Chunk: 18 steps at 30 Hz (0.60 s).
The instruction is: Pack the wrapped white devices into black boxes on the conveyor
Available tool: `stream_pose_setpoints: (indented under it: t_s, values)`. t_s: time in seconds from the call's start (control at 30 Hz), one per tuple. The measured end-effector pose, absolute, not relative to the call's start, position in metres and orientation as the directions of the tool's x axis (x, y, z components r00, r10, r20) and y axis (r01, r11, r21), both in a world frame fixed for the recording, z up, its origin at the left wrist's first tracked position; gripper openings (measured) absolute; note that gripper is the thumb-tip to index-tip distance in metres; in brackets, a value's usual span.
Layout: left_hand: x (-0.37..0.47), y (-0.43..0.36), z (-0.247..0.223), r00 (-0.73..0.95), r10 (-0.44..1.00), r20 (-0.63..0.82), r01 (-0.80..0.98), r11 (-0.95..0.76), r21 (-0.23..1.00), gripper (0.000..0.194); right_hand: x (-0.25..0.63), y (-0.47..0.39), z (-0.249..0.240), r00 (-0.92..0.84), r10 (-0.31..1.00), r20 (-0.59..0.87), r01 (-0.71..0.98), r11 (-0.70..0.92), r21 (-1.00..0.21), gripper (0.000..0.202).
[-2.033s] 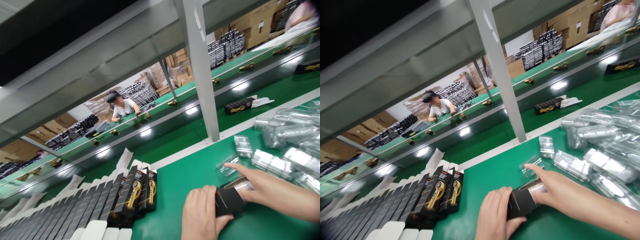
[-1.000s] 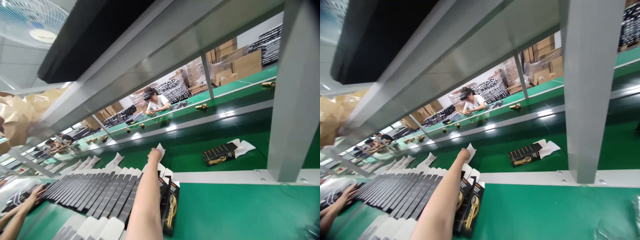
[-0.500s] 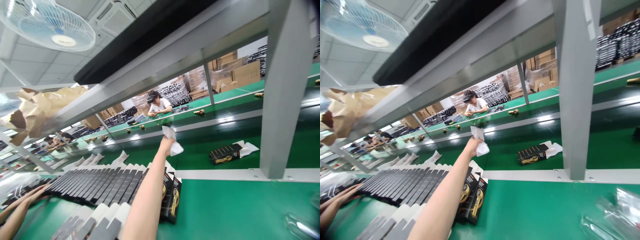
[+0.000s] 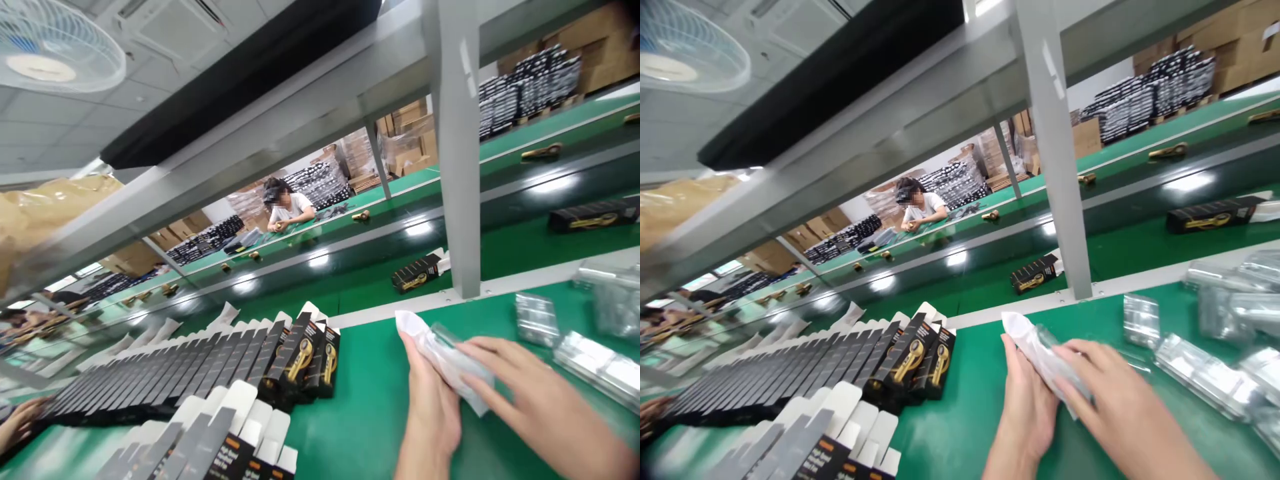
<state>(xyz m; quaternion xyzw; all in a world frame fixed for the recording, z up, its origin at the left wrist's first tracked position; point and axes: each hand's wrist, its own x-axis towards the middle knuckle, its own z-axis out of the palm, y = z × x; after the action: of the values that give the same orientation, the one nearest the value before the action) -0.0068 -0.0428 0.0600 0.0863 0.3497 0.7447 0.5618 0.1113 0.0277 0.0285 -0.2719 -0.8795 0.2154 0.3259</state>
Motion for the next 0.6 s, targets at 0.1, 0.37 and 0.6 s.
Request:
stream_pose_setpoints:
  t_s: [0.1, 0.37, 0.6]
  values:
    - [0.006, -0.046, 0.060, -0.421, 0.872, -0.250, -0.779, -0.206, 0.593, 0.064, 0.096, 0.014, 0.017, -0.671, 0.500, 0.547, 0.289, 0.856, -0.428, 0.031]
    - [0.004, -0.054, 0.052, -0.533, 0.819, -0.212, -0.611, -0.199, 0.766, 0.035, 0.108, 0.026, -0.004, -0.687, 0.435, 0.582, 0.287, 0.898, -0.333, 0.038]
    - [0.010, -0.056, 0.057, -0.478, 0.871, -0.113, -0.617, -0.241, 0.749, 0.046, 0.115, 0.038, 0.006, -0.783, 0.561, 0.270, 0.267, 0.695, -0.668, 0.054]
